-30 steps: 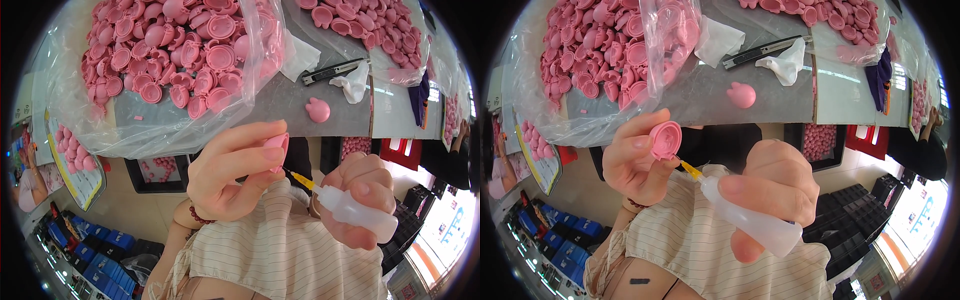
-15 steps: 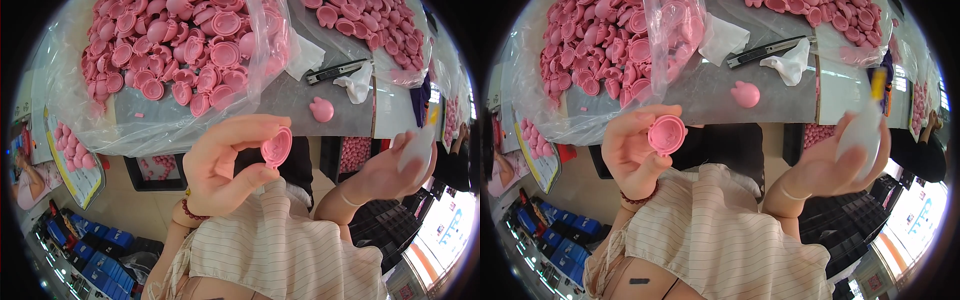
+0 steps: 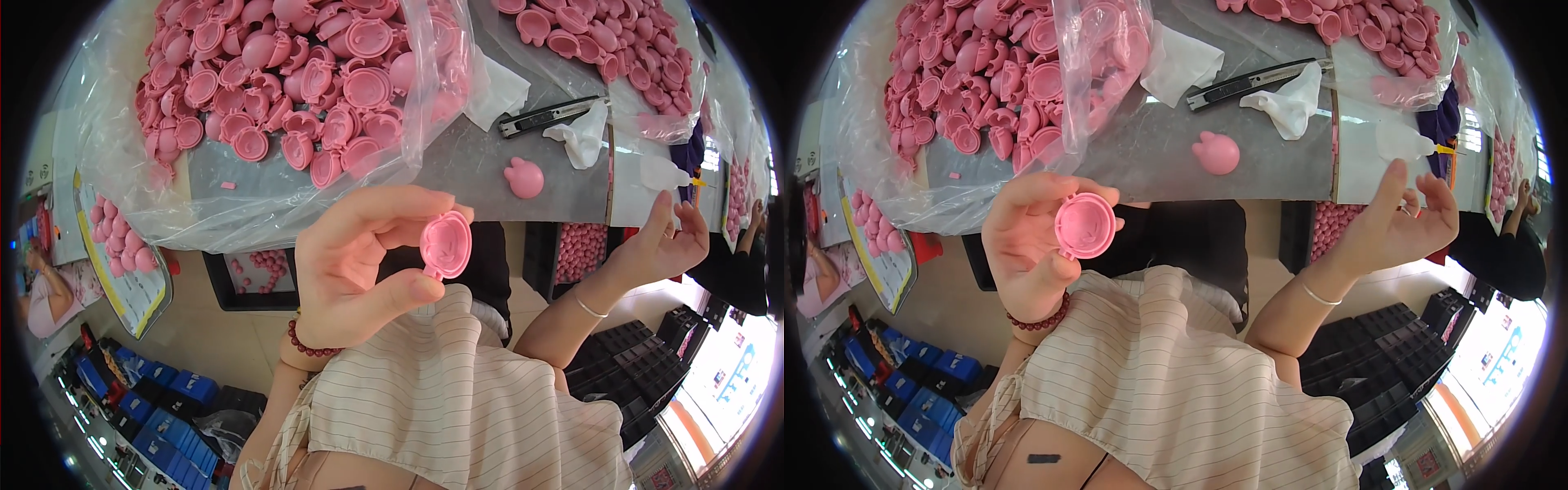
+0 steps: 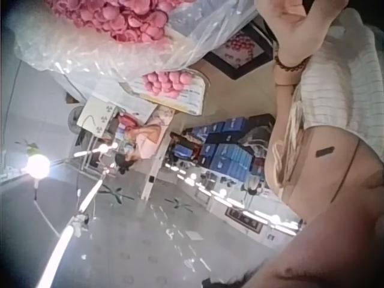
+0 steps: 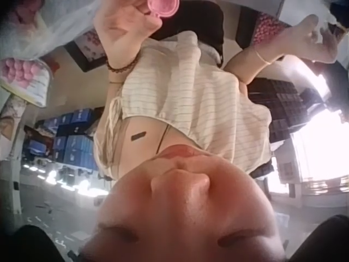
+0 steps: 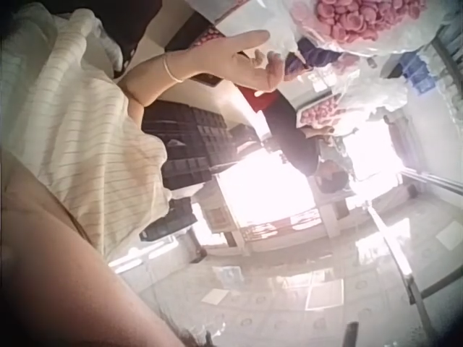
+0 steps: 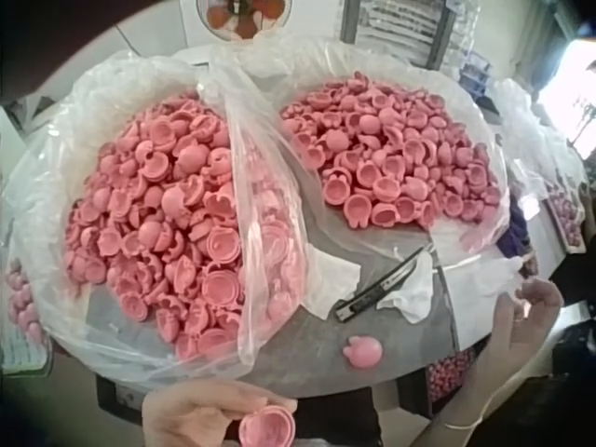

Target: Assembling pink plastic toy components by applying glue and joining pieces together.

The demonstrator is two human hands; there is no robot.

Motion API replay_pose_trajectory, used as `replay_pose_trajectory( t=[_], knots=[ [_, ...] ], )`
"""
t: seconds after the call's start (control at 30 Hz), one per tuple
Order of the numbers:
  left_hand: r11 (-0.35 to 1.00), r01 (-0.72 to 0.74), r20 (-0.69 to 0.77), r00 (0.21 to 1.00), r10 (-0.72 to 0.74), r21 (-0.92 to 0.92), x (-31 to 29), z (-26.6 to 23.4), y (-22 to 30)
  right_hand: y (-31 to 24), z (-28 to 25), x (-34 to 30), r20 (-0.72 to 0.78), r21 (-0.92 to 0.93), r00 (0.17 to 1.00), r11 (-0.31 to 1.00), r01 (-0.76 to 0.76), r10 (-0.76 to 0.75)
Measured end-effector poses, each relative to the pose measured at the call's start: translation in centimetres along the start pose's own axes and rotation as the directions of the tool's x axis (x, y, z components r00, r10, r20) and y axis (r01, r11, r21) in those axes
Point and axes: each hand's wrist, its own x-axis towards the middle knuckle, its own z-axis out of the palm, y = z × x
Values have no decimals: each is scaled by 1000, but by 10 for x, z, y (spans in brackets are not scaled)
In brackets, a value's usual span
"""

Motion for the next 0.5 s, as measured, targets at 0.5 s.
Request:
replay_pose_trajectory(
  t=[0.5],
  knots=[
    [996,-33,-49,998,38,85,3,-1,-1,-65,40,-34,754,156,602,962,226,-263]
  ],
)
